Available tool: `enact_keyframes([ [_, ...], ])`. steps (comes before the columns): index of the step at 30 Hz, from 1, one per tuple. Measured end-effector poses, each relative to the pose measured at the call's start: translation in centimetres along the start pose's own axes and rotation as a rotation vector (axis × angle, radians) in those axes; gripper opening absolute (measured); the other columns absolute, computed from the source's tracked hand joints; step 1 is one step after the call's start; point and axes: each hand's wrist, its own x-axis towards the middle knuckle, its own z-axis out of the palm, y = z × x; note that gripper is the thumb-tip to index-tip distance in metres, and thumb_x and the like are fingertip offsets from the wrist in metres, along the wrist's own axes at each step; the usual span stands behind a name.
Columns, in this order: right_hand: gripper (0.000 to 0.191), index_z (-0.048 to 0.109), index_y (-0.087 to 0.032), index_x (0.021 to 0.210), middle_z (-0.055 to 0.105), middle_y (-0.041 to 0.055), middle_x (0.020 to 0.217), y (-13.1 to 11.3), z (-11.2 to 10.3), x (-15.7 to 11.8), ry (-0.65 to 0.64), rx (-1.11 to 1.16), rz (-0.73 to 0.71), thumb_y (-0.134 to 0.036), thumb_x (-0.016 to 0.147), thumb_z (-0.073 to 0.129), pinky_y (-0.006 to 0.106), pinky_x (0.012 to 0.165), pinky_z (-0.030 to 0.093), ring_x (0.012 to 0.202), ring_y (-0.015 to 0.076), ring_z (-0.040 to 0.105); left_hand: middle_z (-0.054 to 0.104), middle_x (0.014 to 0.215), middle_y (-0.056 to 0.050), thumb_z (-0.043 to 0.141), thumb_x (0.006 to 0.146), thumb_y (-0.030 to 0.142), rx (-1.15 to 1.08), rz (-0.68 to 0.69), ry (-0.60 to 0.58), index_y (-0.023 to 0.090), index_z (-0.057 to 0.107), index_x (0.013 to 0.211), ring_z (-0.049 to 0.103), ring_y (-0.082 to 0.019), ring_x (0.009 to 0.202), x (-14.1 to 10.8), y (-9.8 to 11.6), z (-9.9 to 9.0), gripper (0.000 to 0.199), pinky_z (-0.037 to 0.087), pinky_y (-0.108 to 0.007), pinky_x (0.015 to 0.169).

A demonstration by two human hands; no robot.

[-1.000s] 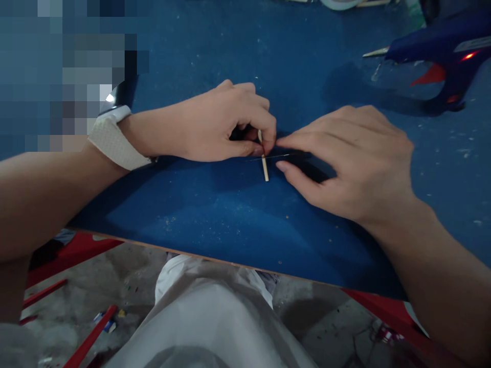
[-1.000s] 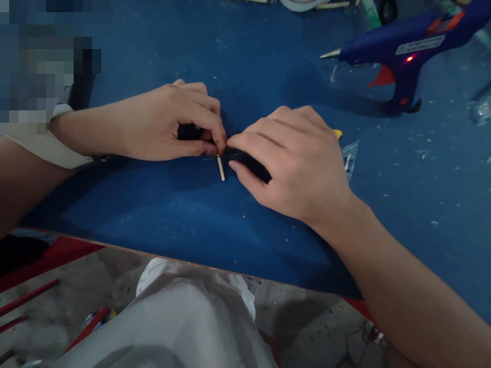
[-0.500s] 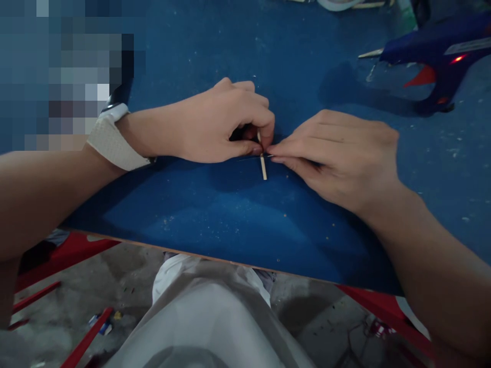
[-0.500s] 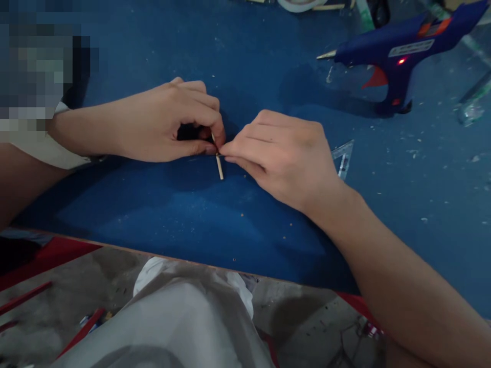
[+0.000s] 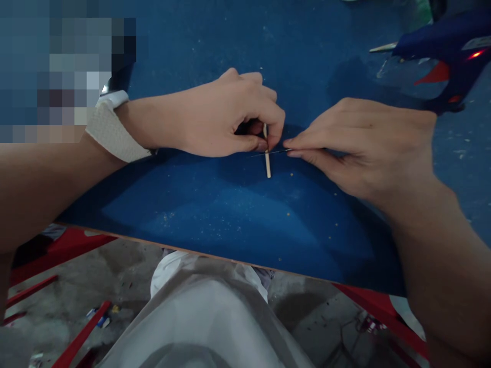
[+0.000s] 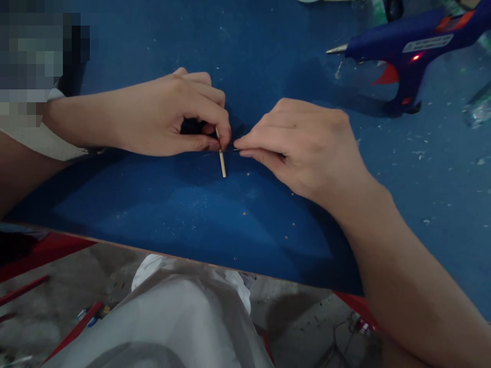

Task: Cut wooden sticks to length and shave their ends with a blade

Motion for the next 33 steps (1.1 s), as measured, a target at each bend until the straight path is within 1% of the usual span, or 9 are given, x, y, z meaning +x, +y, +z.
enact_keyframes([
  [3, 0.01, 0.09, -0.034, 0.136, 0.096, -0.0063, 0.125, -0.1, -0.1, 0.1, -0.014, 0.011, 0.027, -0.033, 0.129, 0.082, 0.042, 0.095, 0.074, 0.112, 0.0242, 0.094, 0.085, 0.113, -0.007, 0.055, 0.117, 0.055, 0.014, -0.048, -0.043, 0.037, 0.094, 0.119, 0.071, -0.034, 0.124, 0.0, 0.7, -0.3, 0.043, 0.048, -0.062, 0.13],
  [9, 0.015, 0.09, -0.039, 0.136, 0.096, -0.0039, 0.125, 1.2, -1.4, -0.9, -0.044, 0.038, 0.074, -0.028, 0.126, 0.088, 0.046, 0.091, 0.071, 0.112, 0.0267, 0.095, 0.084, 0.115, -0.008, 0.054, 0.114, 0.054, 0.009, -0.068, -0.049, 0.031, 0.094, 0.117, 0.068, -0.032, 0.124, 0.0, 1.4, -0.6, 0.047, 0.044, -0.058, 0.132],
  [13, 0.019, 0.089, -0.036, 0.138, 0.097, -0.0041, 0.127, 1.0, -0.4, -0.6, 0.002, 0.045, 0.007, -0.023, 0.125, 0.087, 0.044, 0.094, 0.075, 0.113, 0.0258, 0.095, 0.084, 0.113, -0.008, 0.053, 0.114, 0.053, 0.015, -0.06, -0.033, 0.03, 0.094, 0.116, 0.068, -0.031, 0.124, 0.0, 1.2, -0.4, 0.046, 0.045, -0.057, 0.128],
  [16, 0.017, 0.09, -0.038, 0.14, 0.097, -0.0077, 0.129, 0.4, 0.2, 0.0, 0.002, 0.009, 0.0, -0.028, 0.128, 0.084, 0.044, 0.095, 0.078, 0.114, 0.0251, 0.095, 0.086, 0.113, -0.007, 0.055, 0.115, 0.05, 0.022, -0.049, -0.025, 0.03, 0.094, 0.116, 0.071, -0.032, 0.126, 0.0, 1.0, -0.3, 0.043, 0.047, -0.059, 0.129],
  [18, 0.015, 0.092, -0.039, 0.139, 0.097, -0.0091, 0.128, 0.3, 0.1, 0.1, -0.008, 0.008, 0.03, -0.031, 0.129, 0.083, 0.044, 0.095, 0.077, 0.113, 0.0251, 0.096, 0.086, 0.114, -0.007, 0.057, 0.116, 0.048, 0.021, -0.045, -0.03, 0.03, 0.094, 0.118, 0.072, -0.032, 0.127, -0.1, 0.9, -0.3, 0.041, 0.048, -0.062, 0.131],
  [22, 0.008, 0.093, -0.037, 0.131, 0.097, -0.0063, 0.122, 0.8, -0.8, -0.4, -0.023, 0.043, 0.066, -0.034, 0.127, 0.086, 0.043, 0.091, 0.073, 0.108, 0.0257, 0.095, 0.087, 0.115, -0.006, 0.06, 0.118, 0.05, 0.009, -0.05, -0.023, 0.036, 0.095, 0.119, 0.074, -0.034, 0.126, -0.2, 0.8, -0.4, 0.038, 0.048, -0.066, 0.133],
  [26, 0.011, 0.09, -0.038, 0.135, 0.096, -0.006, 0.126, 1.1, -0.9, -0.9, -0.019, 0.024, 0.066, -0.031, 0.126, 0.086, 0.046, 0.096, 0.075, 0.111, 0.0271, 0.095, 0.087, 0.112, -0.005, 0.059, 0.116, 0.053, 0.012, -0.049, -0.01, 0.039, 0.094, 0.116, 0.076, -0.035, 0.128, -0.2, 0.7, -0.4, 0.038, 0.049, -0.063, 0.133],
  [29, 0.015, 0.088, -0.037, 0.136, 0.097, -0.0048, 0.127, 0.8, -0.3, -0.8, 0.011, 0.009, 0.027, -0.026, 0.126, 0.086, 0.046, 0.096, 0.077, 0.11, 0.0267, 0.094, 0.089, 0.115, -0.006, 0.058, 0.116, 0.052, 0.024, -0.054, -0.021, 0.038, 0.094, 0.117, 0.076, -0.035, 0.129, -0.1, 0.8, -0.3, 0.039, 0.05, -0.062, 0.132],
  [33, 0.022, 0.089, -0.036, 0.142, 0.098, -0.0045, 0.13, 0.2, 0.5, -0.1, 0.002, 0.006, -0.028, -0.023, 0.125, 0.085, 0.046, 0.096, 0.078, 0.113, 0.0272, 0.094, 0.088, 0.113, -0.004, 0.059, 0.117, 0.051, 0.046, -0.05, -0.006, 0.039, 0.095, 0.118, 0.077, -0.033, 0.126, -0.1, 0.8, -0.2, 0.038, 0.053, -0.056, 0.127],
])
